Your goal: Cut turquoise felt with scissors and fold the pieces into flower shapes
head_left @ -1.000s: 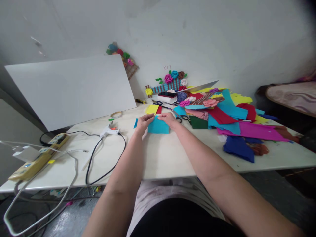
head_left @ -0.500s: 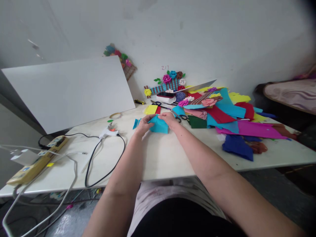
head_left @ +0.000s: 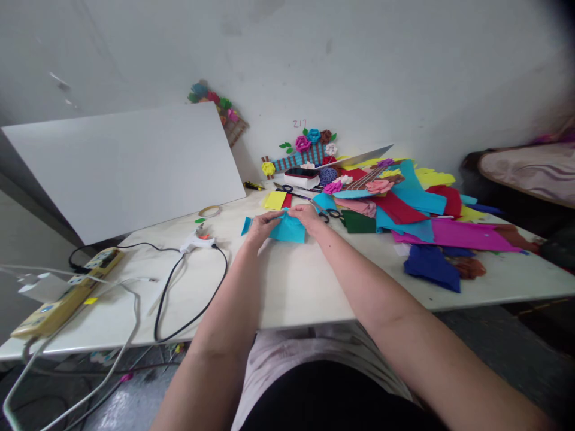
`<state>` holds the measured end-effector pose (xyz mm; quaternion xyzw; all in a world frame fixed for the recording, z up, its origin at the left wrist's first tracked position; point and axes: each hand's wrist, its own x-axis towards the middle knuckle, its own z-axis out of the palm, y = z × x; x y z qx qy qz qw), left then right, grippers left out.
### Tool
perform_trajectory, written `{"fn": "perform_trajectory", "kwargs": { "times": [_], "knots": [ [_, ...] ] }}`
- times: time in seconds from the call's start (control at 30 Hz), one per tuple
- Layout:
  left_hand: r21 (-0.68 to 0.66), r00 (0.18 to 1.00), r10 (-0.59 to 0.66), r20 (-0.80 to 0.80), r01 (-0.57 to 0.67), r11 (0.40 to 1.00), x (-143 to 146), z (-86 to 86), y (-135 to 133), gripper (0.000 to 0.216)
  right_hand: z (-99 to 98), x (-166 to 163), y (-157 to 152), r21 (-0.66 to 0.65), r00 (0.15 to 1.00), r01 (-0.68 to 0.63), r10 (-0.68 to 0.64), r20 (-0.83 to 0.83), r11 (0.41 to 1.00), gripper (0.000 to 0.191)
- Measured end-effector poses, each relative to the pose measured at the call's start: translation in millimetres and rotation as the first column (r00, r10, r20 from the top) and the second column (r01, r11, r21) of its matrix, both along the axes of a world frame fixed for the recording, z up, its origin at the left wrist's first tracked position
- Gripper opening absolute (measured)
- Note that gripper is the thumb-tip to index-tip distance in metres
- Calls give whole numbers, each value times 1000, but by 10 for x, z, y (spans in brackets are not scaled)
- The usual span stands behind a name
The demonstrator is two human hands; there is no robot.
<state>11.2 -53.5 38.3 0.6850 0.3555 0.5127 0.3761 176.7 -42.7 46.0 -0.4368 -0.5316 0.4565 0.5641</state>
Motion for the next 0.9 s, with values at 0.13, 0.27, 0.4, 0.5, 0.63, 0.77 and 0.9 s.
{"fn": "perform_trajectory", "kwargs": {
  "times": [0.13, 0.27, 0.4, 0.5, 0.63, 0.77, 0.9],
  "knots": [
    [-6, 1000, -8, -1, 8, 1000, 7, 8, -15, 34, 7, -2, -5, -11, 1000, 10, -10, 14, 1000, 18],
    [-2, 1000, -16, 2, 16, 1000, 1, 8, -16, 33, 20, -1, -21, -13, 999, 23, -23, 27, 1000, 17],
    [-20, 1000, -27, -2, 27, 999, 1, 8, -14, 34, 33, -2, -33, -7, 1000, 22, -22, 22, 1000, 16],
    [-34, 1000, -28, -6, 28, 999, 8, 8, -17, 35, 29, -3, -24, -7, 1000, 24, -24, 16, 1000, 16],
    [-61, 1000, -6, 8, 6, 998, 15, 9, -21, 38, 5, 0, 0, 2, 999, 21, -21, 32, 1000, 19],
    [-70, 1000, 13, 17, -12, 997, 13, 11, -21, 39, -15, 2, 14, -4, 999, 11, -11, 39, 1000, 23],
    [-69, 999, 24, 24, -22, 997, 12, 19, -30, 40, -30, -1, 26, -10, 999, 4, -3, 54, 1000, 25]
  ]
}}
